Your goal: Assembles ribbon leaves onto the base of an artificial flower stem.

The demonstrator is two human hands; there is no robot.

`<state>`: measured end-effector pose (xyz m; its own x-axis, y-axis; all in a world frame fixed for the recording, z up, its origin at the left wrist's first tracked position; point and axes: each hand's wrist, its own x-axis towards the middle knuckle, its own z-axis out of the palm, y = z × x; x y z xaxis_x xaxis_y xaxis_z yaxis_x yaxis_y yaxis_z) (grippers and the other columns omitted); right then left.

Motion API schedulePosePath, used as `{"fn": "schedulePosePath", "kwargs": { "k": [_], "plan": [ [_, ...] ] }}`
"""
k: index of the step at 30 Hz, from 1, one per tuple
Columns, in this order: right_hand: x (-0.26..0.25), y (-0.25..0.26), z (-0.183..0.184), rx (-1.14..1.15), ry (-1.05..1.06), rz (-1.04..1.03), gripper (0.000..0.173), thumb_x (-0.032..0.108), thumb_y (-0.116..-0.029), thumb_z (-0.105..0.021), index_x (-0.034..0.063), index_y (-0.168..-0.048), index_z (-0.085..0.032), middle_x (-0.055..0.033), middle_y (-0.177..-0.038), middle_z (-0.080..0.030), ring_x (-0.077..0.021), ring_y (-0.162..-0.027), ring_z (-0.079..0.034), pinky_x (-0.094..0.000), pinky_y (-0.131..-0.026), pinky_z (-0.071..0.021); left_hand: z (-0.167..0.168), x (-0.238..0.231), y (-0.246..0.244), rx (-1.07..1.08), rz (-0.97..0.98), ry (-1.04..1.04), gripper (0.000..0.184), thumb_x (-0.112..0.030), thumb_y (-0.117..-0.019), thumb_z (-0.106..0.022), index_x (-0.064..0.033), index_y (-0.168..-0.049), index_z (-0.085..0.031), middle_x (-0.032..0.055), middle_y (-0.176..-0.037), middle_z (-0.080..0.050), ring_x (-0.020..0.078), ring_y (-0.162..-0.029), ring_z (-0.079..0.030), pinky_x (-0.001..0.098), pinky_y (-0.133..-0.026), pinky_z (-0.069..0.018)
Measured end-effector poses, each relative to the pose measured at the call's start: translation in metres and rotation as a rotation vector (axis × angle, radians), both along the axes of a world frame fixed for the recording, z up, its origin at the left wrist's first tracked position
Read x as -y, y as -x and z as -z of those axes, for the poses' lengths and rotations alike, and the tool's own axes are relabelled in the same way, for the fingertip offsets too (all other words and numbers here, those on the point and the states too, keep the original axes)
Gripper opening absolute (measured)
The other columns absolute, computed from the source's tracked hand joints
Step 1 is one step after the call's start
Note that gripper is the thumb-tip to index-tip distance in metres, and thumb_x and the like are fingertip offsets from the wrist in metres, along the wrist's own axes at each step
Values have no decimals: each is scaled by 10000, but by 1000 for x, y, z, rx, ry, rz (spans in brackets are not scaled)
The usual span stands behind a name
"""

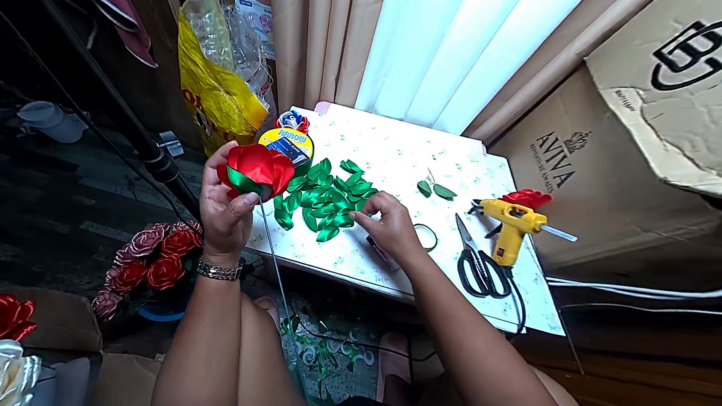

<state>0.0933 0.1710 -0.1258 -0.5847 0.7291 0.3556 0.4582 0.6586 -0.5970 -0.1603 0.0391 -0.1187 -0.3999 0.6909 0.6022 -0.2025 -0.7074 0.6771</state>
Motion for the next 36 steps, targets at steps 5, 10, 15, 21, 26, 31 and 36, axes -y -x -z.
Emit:
{"fn": "schedulePosePath", "kwargs": {
  "k": [5, 10, 15, 21, 26, 31, 36],
  "plan": [
    [-2, 24, -1, 73, -1, -138, 215, 92, -958, -686, 18, -1152, -745, -212, -1102, -664, -380, -1060, -622, -523, -928, -511, -1, -2, -1, 85, -22, -16, 664, -165, -846, -773, -200, -1415, -431, -51, -1261, -622, 97, -1133, -635, 300, -982, -549],
    [10, 55, -36, -323, 531, -314, 631, 283, -952, -678, 13, -1477, -456, -83, -1378, -575, -47, -890, -634, -211, -713, -535, -1, -6, -5, 70, 9, -22, 709, -188, -854, -782, -191, -1447, -394, -38, -1306, -595, 107, -1180, -608, 319, -1013, -532],
    [28, 80, -74, -299, 790, -525, 637, 137, -973, -654, 2, -1522, -360, -79, -1222, -663, -93, -846, -679, -225, -666, -570, 0, -11, -5, 2, 8, -27, 746, -161, -846, -772, -149, -1478, -376, -11, -1313, -605, 123, -1166, -624, 332, -1010, -539],
    [37, 75, -65, -348, 713, -409, 165, 101, -1045, -566, 27, -960, -686, 35, -696, -668, -22, -585, -612, -180, -559, -531, -1, -8, -7, -26, -11, -1, 766, -156, -861, -761, -171, -1498, -337, -18, -1319, -601, 115, -1159, -630, 314, -994, -549],
    [65, 42, -50, -463, 561, -407, 183, 120, -1055, -545, 40, -974, -689, 11, -691, -656, -30, -551, -583, -162, -523, -509, -4, -8, -18, -89, 47, 24, 791, -149, -857, -774, -163, -1497, -309, -20, -1328, -618, 115, -1142, -651, 301, -976, -561],
    [64, 19, -45, -491, 552, -307, 190, 160, -1058, -542, 91, -959, -689, 42, -637, -595, -10, -506, -509, -140, -484, -439, -3, -12, -18, -30, 33, 3, 776, -143, -882, -742, -169, -1516, -296, -18, -1320, -588, 99, -1145, -633, 276, -984, -547],
    [118, -18, 9, -49, 685, -392, 278, 210, -1042, -526, 31, -866, -645, 59, -672, -527, 14, -591, -478, -184, -569, -422, -2, -24, -15, 48, -54, 19, 770, -137, -859, -740, -94, -1470, -275, -16, -1315, -583, 108, -1162, -626, 328, -1012, -541]
  ]
}}
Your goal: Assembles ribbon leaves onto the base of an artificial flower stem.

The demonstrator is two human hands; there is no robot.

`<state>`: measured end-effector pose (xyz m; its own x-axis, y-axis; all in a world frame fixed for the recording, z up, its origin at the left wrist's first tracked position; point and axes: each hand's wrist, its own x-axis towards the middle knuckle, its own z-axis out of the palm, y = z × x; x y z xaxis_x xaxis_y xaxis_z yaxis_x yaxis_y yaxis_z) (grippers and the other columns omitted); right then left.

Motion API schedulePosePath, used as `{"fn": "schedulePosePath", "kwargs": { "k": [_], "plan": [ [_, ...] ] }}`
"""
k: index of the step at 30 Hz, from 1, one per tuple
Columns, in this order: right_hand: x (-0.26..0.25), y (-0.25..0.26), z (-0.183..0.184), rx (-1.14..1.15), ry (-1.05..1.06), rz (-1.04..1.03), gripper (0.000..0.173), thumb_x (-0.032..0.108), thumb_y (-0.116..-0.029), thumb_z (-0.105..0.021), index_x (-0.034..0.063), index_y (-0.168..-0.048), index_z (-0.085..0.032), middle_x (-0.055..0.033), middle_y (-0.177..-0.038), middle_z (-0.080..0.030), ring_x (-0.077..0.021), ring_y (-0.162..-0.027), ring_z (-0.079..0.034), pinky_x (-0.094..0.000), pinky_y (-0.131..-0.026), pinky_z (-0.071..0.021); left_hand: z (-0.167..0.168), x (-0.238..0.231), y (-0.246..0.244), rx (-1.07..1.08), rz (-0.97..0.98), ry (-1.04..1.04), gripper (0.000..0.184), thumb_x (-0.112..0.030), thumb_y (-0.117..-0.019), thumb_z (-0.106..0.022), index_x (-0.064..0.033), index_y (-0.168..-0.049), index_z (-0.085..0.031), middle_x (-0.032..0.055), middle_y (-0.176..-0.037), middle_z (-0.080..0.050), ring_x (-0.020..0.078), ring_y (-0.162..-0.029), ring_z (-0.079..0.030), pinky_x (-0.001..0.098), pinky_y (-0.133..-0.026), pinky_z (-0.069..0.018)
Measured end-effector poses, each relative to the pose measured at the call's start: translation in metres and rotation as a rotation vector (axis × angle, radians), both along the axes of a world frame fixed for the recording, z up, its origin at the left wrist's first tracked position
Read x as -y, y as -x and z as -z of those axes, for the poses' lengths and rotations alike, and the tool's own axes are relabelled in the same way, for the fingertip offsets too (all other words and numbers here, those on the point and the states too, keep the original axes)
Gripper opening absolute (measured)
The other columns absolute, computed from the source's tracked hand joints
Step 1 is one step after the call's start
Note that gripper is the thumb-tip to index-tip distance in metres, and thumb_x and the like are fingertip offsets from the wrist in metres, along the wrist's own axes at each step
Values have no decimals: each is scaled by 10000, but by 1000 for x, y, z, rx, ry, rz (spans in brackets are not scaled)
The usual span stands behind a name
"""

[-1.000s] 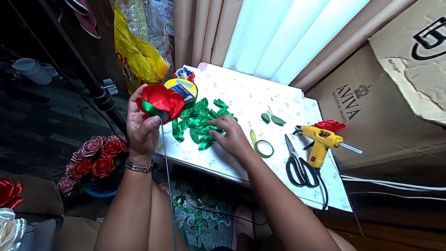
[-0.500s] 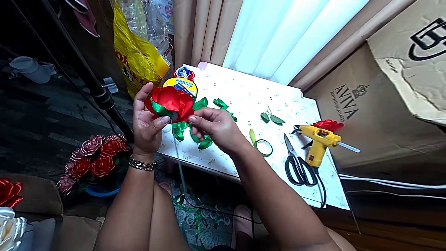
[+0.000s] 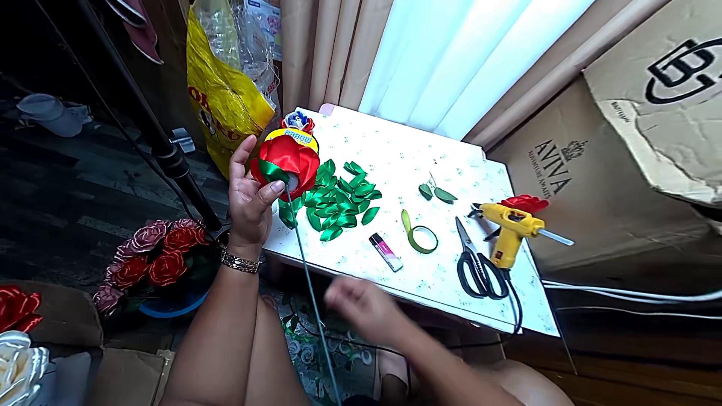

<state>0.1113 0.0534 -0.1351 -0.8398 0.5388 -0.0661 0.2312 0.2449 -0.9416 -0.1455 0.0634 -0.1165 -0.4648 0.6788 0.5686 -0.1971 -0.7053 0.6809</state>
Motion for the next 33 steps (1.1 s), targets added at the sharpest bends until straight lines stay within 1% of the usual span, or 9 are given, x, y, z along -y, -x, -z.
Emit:
{"fn": "schedulePosePath", "kwargs": {
  "k": [2, 4, 7, 11, 18, 27, 30, 32, 33],
  "plan": [
    [40, -11, 34, 231, -67, -239, 428, 266, -1024, -569, -16, -704, -600, -65, -588, -510, -148, -550, -499, -339, -530, -408, -1, -5, 0, 37, -15, 0, 779, -127, -834, -748, -64, -1443, -266, -9, -1286, -594, 111, -1137, -638, 343, -1001, -550],
    [52, -18, 49, 398, -58, -442, 361, 260, -1026, -598, -55, -861, -660, -205, -782, -625, -328, -745, -626, -510, -696, -487, 0, -5, 0, 43, -2, -13, 785, -131, -847, -751, -56, -1449, -252, 2, -1295, -584, 121, -1145, -631, 359, -1008, -544],
    [26, -16, 14, 166, 133, -340, 537, 147, -965, -684, -5, -1454, -521, -163, -1310, -601, -148, -856, -647, -296, -749, -563, -2, -4, -4, 36, -15, -6, 788, -116, -848, -729, -34, -1464, -244, 8, -1297, -580, 109, -1137, -633, 332, -997, -548],
    [8, 6, -52, -449, 654, -241, 643, 493, -1034, -528, 86, -1518, -410, -58, -1438, -596, -7, -697, -660, -176, -615, -564, -3, -4, -7, 23, 11, 16, 810, -118, -833, -746, -37, -1463, -243, -2, -1289, -577, 94, -1127, -635, 307, -990, -551],
    [37, 24, -61, -479, 552, -244, 272, 274, -1090, -502, 123, -896, -619, 101, -688, -642, 73, -563, -564, -94, -511, -451, 0, -6, -4, 0, 27, 30, 824, -126, -824, -753, -73, -1468, -241, -2, -1288, -603, 117, -1123, -652, 340, -979, -558],
    [50, -28, 4, -535, 230, -1, 335, 359, -1087, -493, 147, -846, -588, 119, -687, -515, 91, -633, -471, -90, -592, -394, 0, -6, -2, 16, -13, 17, 816, -153, -822, -778, -67, -1451, -266, -22, -1292, -593, 101, -1123, -643, 322, -979, -555],
    [54, -53, 41, -133, 50, 65, 346, 269, -1087, -499, 88, -810, -603, 77, -672, -523, 61, -593, -465, -108, -563, -399, 1, -8, 0, 25, -21, 14, 809, -147, -824, -760, -64, -1456, -261, -3, -1312, -582, 115, -1154, -627, 344, -1002, -542],
    [57, -66, 59, 576, -63, -204, 244, 125, -1056, -502, -18, -1187, -650, -236, -1025, -641, -300, -794, -640, -425, -737, -538, 3, -10, -1, 45, -15, -13, 828, -151, -816, -781, -54, -1454, -262, 17, -1309, -578, 129, -1158, -624, 356, -1011, -539],
    [58, -63, 68, 915, -3, -399, 589, 28, -1004, -532, 103, -1571, -392, -310, -1473, -443, -462, -1079, -638, -582, -920, -534, 3, -11, -2, 48, -17, -16, 825, -151, -818, -776, -55, -1457, -262, 16, -1306, -581, 125, -1152, -627, 350, -1005, -542]
  ]
}}
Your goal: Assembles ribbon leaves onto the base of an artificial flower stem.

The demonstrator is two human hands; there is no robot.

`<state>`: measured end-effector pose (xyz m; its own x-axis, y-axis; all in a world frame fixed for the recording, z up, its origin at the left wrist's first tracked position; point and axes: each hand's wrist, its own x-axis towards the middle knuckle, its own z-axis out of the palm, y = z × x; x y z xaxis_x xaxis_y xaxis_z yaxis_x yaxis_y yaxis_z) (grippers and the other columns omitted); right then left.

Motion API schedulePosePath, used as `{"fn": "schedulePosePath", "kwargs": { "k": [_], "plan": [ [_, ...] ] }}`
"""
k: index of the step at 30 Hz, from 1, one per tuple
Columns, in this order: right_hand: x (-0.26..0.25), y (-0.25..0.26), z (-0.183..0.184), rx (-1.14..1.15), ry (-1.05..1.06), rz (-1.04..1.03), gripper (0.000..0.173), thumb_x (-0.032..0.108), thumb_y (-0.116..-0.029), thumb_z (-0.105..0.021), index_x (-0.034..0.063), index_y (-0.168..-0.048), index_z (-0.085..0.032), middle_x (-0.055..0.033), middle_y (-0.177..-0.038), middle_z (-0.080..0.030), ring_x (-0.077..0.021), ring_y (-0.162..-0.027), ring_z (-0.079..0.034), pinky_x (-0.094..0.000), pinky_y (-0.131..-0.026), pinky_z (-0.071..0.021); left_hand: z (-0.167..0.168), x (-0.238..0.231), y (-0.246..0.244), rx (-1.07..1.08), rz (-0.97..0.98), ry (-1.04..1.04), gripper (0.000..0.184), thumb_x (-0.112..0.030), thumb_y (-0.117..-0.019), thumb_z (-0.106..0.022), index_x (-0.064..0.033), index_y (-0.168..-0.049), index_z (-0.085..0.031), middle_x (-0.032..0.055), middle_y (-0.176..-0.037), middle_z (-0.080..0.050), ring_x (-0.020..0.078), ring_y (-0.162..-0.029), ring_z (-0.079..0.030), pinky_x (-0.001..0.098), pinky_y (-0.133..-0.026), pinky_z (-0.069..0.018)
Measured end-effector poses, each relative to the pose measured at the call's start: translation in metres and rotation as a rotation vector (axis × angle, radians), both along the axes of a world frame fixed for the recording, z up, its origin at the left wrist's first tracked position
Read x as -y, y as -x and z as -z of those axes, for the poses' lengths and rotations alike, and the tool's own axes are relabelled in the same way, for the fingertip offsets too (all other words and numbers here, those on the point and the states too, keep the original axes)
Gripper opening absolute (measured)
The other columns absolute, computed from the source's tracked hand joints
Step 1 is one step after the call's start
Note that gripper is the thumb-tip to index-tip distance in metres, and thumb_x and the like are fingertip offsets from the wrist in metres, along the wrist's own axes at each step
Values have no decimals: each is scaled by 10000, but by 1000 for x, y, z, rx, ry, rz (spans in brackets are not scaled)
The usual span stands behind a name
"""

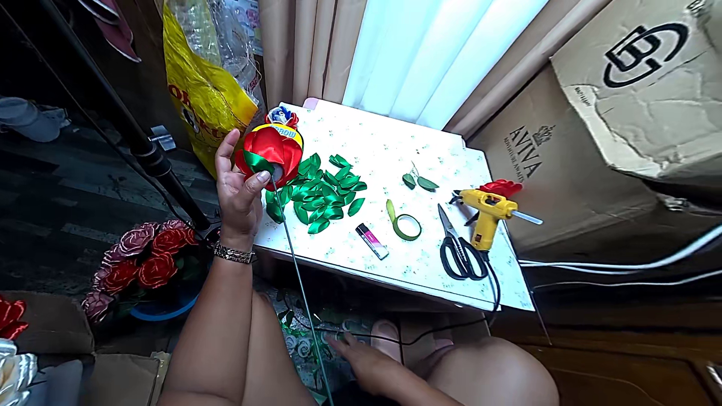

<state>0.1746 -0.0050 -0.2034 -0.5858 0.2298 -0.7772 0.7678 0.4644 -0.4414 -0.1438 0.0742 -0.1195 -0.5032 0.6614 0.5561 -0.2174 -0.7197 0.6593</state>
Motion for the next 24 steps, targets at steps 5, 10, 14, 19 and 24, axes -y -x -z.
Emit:
{"fn": "schedulePosePath", "kwargs": {
  "k": [5, 10, 14, 19, 24],
  "plan": [
    [-14, 10, 1, 0, -95, -38, 558, 227, -1041, -584, 123, -1564, -418, -272, -1242, -653, -458, -1092, -657, -630, -973, -486, 1, 0, 2, 27, 12, -3, 781, -153, -838, -749, -92, -1459, -277, 4, -1302, -559, 132, -1157, -613, 353, -998, -540],
    [-56, 40, -61, -141, 6, -84, 585, 71, -1011, -606, 149, -1565, -436, -230, -1543, -442, -387, -1325, -545, -540, -1092, -452, 0, 0, 1, 94, 33, -22, 709, -128, -840, -725, -110, -1428, -327, 7, -1266, -579, 136, -1128, -624, 345, -966, -554],
    [-91, 79, -107, -498, -282, 49, 280, 254, -1033, -593, 3, -1088, -703, -155, -870, -695, -291, -795, -673, -513, -755, -534, -1, 1, 0, 130, 32, -1, 697, -137, -838, -716, -134, -1423, -336, -4, -1253, -585, 130, -1111, -629, 346, -954, -555],
    [-160, 145, -97, -788, -642, 56, 397, -11, -952, -599, 90, -1323, -694, -201, -1196, -640, -347, -1084, -633, -507, -931, -533, -3, 1, 2, 174, 30, 25, 683, -135, -827, -702, -156, -1417, -359, -8, -1227, -601, 132, -1078, -647, 340, -914, -576],
    [-178, 200, -91, -654, -723, -27, 348, 16, -930, -625, 109, -1245, -742, -189, -1266, -616, -379, -1193, -555, -530, -977, -483, -2, 2, 3, 209, 30, 23, 662, -98, -828, -682, -151, -1408, -367, 1, -1206, -607, 128, -1060, -653, 331, -913, -579]
  ]
}}
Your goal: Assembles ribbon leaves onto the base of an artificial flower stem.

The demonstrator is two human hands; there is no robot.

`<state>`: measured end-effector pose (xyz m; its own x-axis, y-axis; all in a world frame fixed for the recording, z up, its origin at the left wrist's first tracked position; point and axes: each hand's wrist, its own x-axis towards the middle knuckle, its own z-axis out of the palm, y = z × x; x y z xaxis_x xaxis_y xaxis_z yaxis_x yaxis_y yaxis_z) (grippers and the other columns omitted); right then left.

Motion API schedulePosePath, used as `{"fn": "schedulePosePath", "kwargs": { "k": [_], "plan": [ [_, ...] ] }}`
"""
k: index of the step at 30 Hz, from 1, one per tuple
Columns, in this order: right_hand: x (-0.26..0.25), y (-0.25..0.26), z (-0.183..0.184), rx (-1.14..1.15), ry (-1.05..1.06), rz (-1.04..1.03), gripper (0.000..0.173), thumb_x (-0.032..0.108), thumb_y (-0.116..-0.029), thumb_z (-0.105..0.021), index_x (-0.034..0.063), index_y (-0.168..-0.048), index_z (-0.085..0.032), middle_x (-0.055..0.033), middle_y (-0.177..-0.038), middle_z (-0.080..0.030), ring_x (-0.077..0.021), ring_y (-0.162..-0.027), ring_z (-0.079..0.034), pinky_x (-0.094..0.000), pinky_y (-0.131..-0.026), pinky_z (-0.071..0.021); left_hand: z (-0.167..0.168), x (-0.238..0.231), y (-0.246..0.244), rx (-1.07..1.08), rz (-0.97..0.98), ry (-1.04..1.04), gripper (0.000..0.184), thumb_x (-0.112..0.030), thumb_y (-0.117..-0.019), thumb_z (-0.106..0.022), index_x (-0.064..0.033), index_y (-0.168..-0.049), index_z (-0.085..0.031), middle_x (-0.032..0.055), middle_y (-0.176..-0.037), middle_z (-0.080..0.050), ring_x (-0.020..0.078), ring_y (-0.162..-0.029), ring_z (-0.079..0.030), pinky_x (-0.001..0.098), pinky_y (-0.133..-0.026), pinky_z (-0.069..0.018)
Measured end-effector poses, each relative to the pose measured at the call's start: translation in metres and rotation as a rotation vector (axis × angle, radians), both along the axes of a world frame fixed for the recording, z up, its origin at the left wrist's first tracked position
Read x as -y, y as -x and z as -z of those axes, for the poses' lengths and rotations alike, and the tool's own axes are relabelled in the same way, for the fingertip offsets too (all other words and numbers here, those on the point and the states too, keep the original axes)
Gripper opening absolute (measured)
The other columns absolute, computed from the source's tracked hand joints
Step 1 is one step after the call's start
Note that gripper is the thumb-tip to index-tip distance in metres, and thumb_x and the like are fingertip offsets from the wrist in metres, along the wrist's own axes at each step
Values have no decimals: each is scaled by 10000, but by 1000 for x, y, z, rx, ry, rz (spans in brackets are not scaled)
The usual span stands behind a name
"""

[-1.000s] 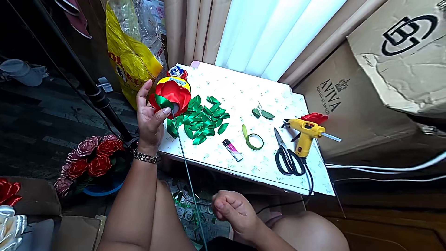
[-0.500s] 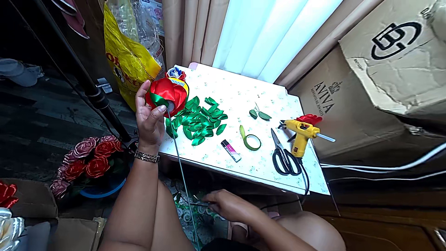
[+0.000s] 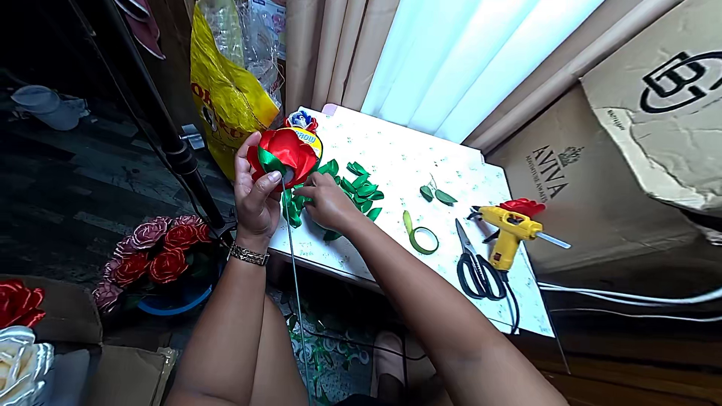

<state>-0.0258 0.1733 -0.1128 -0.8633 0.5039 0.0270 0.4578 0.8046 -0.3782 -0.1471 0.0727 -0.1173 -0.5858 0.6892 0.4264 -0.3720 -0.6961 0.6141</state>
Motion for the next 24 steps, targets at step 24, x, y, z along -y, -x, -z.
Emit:
{"fn": "schedulePosePath", "kwargs": {
  "k": [24],
  "plan": [
    [-19, -152, -8, -877, -627, -87, 33, 39, -884, -739, 42, -915, -749, -185, -1077, -596, -158, -848, -571, -223, -756, -500, 14, -9, -67, 68, 879, 92, 600, -501, -740, -826, -132, -1196, -699, 118, -1231, -701, 278, -1149, -674, 486, -953, -567]
  ]
}}
